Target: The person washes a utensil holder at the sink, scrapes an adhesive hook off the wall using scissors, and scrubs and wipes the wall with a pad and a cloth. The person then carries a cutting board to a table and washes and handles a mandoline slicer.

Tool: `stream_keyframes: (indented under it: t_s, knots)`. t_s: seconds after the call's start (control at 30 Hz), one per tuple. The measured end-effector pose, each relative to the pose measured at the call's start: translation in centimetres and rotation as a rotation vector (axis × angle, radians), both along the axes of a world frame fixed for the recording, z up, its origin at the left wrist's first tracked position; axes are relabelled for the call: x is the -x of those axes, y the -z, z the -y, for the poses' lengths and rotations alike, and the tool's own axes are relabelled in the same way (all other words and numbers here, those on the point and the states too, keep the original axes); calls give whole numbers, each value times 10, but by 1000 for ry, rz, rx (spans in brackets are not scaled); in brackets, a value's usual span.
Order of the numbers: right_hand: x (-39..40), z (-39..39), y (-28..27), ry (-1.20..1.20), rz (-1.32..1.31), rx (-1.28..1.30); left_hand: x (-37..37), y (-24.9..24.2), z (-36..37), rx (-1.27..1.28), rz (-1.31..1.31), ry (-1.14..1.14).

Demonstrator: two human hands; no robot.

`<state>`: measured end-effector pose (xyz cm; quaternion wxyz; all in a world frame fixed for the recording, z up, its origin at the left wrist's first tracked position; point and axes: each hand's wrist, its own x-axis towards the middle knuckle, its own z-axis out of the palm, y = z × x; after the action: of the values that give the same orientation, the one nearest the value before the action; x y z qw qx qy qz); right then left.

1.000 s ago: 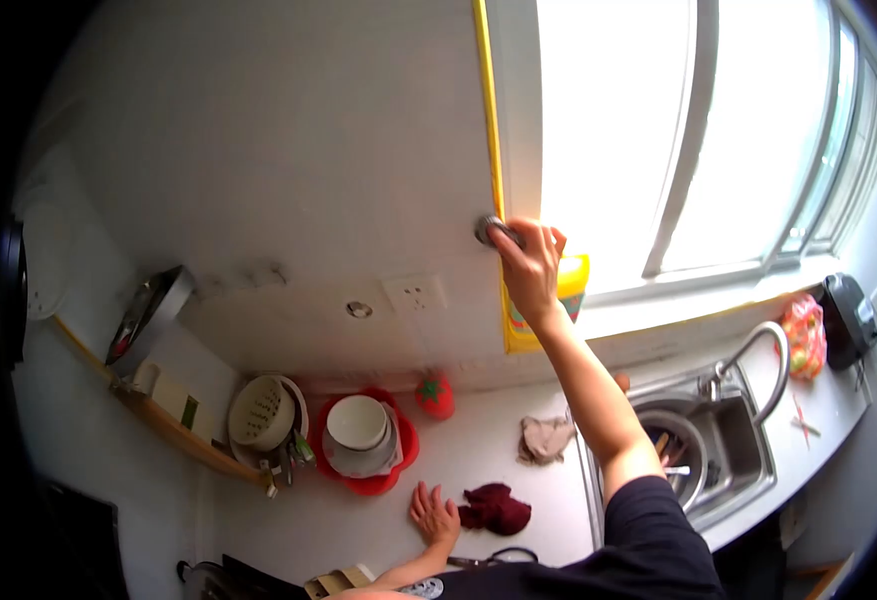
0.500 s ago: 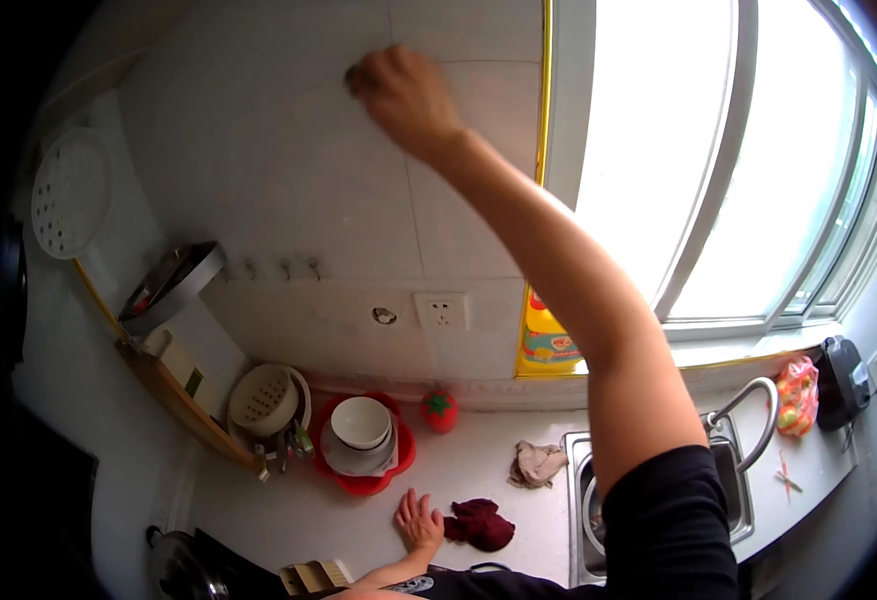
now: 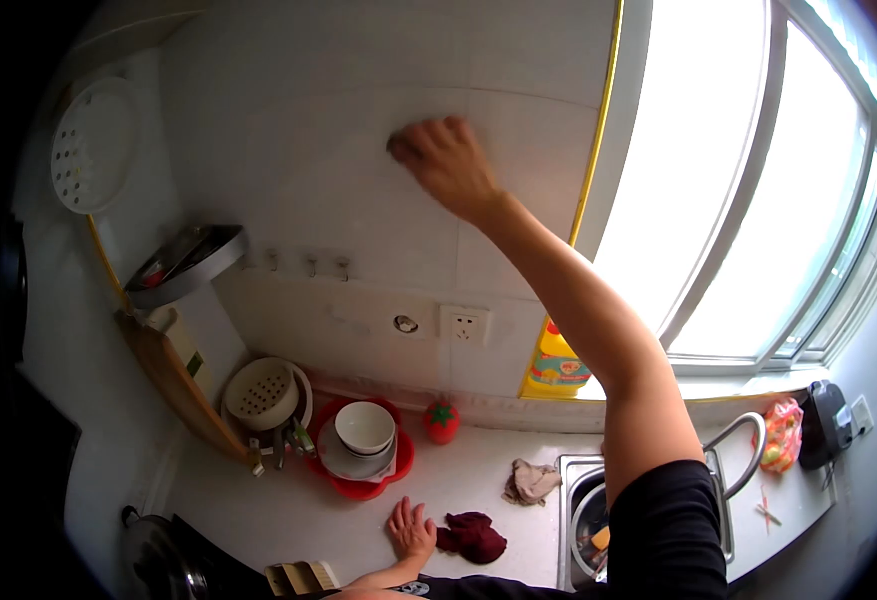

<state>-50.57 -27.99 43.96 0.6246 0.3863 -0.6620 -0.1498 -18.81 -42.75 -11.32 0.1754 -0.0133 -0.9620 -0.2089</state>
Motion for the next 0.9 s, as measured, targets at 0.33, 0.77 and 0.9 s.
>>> stream_keyframes:
  t_s: [0.33,0.77,0.9]
  knots:
    - [-11,-31,-161,223,-358,744,28,90,13,137,-515,7]
    - [-19,-60,-201,484,-435,740,17,62,22,268,-360,18]
    - [5,2,-199,462,-437,621,18,59,21,284,-359,19]
